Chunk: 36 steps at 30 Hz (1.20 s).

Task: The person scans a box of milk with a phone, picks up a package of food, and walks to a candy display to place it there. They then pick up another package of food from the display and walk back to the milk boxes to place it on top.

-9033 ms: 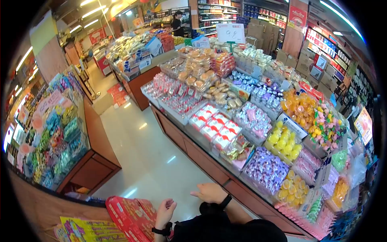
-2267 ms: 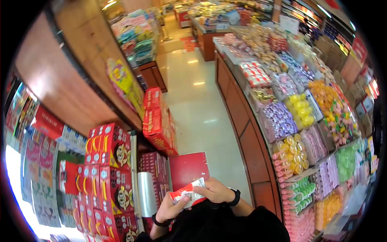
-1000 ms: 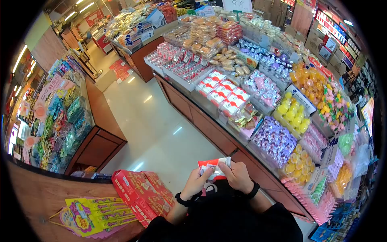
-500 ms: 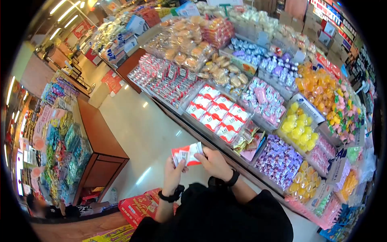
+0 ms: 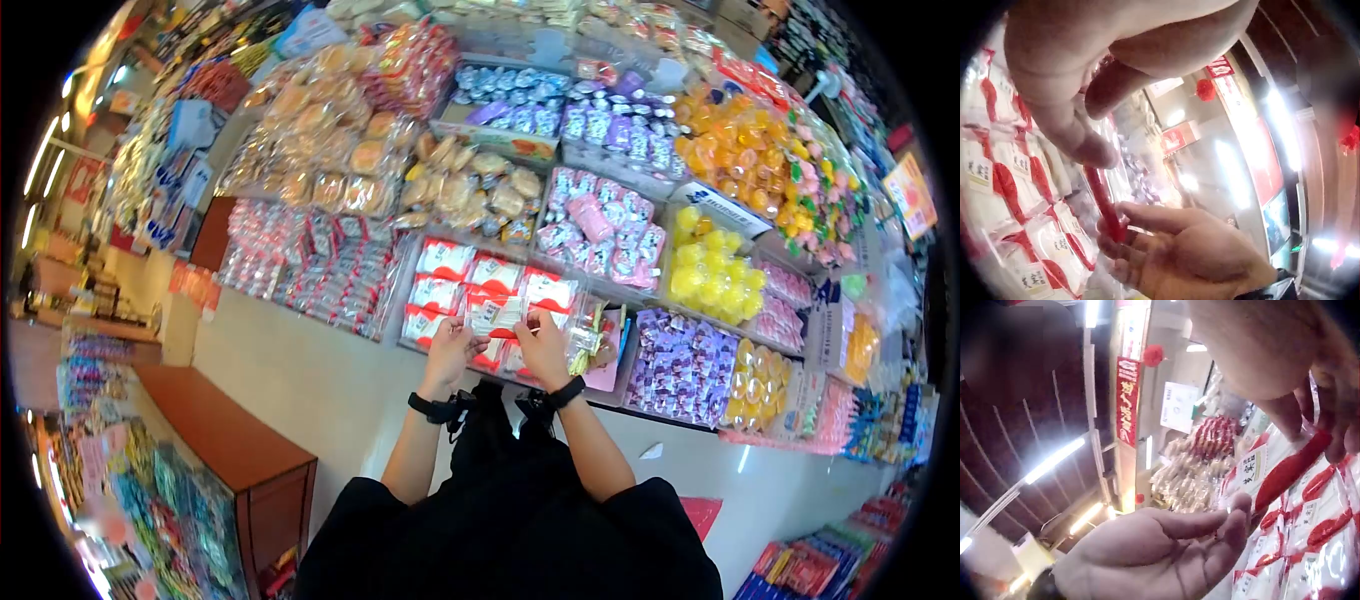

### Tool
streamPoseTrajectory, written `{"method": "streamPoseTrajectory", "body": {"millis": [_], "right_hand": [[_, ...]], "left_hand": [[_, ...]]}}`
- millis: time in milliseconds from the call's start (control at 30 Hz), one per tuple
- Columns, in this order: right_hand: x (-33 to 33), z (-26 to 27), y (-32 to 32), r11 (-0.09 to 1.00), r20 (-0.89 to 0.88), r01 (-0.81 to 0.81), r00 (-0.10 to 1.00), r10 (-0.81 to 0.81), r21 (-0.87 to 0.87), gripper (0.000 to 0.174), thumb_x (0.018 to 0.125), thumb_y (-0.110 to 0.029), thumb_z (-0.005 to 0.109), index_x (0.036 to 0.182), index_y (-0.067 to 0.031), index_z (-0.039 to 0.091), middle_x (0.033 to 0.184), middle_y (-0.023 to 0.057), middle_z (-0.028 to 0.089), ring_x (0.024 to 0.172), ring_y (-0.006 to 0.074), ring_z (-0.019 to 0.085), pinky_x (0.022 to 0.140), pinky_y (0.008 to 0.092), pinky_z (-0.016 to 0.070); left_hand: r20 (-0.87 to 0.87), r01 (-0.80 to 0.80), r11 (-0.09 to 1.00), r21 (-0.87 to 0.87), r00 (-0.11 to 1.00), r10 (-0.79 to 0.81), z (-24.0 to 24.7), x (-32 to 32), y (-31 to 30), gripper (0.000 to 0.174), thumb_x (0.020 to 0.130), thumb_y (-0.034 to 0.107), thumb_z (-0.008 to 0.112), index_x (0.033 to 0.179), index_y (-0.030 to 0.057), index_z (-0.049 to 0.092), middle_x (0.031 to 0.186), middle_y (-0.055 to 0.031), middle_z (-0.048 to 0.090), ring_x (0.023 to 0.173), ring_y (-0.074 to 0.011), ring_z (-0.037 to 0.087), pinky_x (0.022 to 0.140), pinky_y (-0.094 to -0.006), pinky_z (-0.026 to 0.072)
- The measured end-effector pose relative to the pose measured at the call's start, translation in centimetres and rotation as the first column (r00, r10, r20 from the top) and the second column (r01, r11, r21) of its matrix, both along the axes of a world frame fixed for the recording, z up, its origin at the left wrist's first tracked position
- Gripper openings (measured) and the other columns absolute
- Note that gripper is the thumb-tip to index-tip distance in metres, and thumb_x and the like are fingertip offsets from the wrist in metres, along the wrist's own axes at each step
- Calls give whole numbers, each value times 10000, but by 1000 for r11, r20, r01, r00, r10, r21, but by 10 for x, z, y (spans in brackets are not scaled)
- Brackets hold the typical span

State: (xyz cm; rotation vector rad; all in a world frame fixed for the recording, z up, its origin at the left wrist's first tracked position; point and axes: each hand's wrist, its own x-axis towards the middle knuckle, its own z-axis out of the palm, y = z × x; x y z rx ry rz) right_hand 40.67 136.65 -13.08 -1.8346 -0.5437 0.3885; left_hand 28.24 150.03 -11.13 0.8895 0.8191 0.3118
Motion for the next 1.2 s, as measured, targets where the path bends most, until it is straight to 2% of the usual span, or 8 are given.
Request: {"method": "streamPoseTrajectory", "body": {"millis": [433,567,667,700,767,900,1000,1200], "right_hand": [[44,-63,75,932,-73,296,946,-317,-209,259,870,-241,606,965,-3,648,884,220,681,868,363,673,748,430,530],[44,-14,40,925,-191,354,907,-376,-139,446,887,-333,627,1155,22,596,924,177,689,866,317,674,767,391,523],[42,30,-16,903,-221,428,877,-427,-45,463,885,-329,646,1162,37,583,954,167,677,882,288,665,775,380,520],[38,35,-35,872,-177,487,863,-473,49,439,883,-330,650,1127,31,593,940,186,676,891,313,666,773,396,522],[31,42,-87,834,-151,542,837,-526,100,427,894,-324,649,1130,27,594,940,154,680,866,274,662,767,377,518],[-8,71,-194,743,-170,663,746,-644,92,366,925,-323,641,1082,7,628,873,103,673,798,182,637,713,324,509],[-43,99,-272,671,-358,728,669,-651,140,319,936,-316,648,1064,-24,656,886,64,676,832,135,621,733,303,507],[-117,106,-412,526,127,845,513,-849,98,361,919,-314,647,1064,16,635,908,147,688,827,247,661,753,358,518]], "left_hand": [[54,219,946,-239,976,-212,-91,77,97,378,943,-47,472,1306,50,423,1010,-134,594,974,-242,619,858,-362,546],[-25,170,978,-118,984,-174,-91,86,95,69,923,-20,515,987,-1,534,933,-102,570,893,-209,596,822,-313,533],[-25,149,984,-102,988,-152,-113,91,108,382,885,-49,536,1250,20,452,934,-70,533,867,-190,570,843,-323,496],[-133,415,685,599,895,-426,-121,83,105,280,889,9,557,1166,33,517,931,-54,534,844,-171,554,815,-305,473],[21,221,975,-11,975,-221,-34,94,51,180,913,104,557,1087,55,548,950,-37,526,849,-160,551,776,-304,447],[70,346,926,149,931,-359,61,93,-66,188,953,183,515,1108,75,500,998,-36,524,879,-154,533,738,-315,424],[74,504,842,191,848,-525,65,93,-150,194,975,188,531,1135,87,490,1020,-41,535,867,-158,531,756,-313,442],[60,911,412,36,409,-910,46,83,-326,153,976,238,568,1058,109,552,892,-5,604,795,-163,586,710,-318,466]]}}
